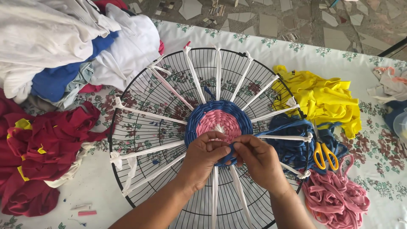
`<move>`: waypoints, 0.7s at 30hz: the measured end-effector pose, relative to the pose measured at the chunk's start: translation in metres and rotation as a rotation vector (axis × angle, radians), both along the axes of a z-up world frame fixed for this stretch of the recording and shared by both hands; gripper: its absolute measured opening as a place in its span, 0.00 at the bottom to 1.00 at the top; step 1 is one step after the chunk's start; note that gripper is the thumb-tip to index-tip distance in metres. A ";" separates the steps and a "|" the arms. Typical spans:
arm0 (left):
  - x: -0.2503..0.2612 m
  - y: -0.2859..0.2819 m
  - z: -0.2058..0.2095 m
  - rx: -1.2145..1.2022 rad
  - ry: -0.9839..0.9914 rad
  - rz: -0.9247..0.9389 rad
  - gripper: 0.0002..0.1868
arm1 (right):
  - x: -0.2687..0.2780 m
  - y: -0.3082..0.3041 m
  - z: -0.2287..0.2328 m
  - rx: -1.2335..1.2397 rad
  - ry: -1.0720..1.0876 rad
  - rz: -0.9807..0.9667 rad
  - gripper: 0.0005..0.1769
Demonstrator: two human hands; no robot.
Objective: Weave fabric strips through a metal fan cover to create a rug.
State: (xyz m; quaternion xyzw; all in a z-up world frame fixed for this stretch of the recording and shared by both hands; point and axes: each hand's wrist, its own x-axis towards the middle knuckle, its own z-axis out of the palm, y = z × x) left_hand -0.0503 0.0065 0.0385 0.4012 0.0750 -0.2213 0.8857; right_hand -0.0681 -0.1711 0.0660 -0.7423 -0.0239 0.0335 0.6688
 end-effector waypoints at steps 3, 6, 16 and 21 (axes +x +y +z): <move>-0.002 0.001 0.009 0.109 -0.056 -0.044 0.15 | 0.002 0.006 0.004 0.163 0.044 -0.014 0.11; -0.003 0.001 0.004 0.102 -0.054 -0.060 0.09 | 0.003 0.001 -0.011 0.225 0.015 -0.013 0.19; 0.010 0.008 -0.009 0.220 -0.046 -0.044 0.09 | 0.006 0.011 0.005 -0.095 -0.092 -0.064 0.26; 0.017 0.017 -0.013 0.113 -0.028 -0.043 0.08 | 0.013 0.015 0.004 0.083 -0.059 0.026 0.40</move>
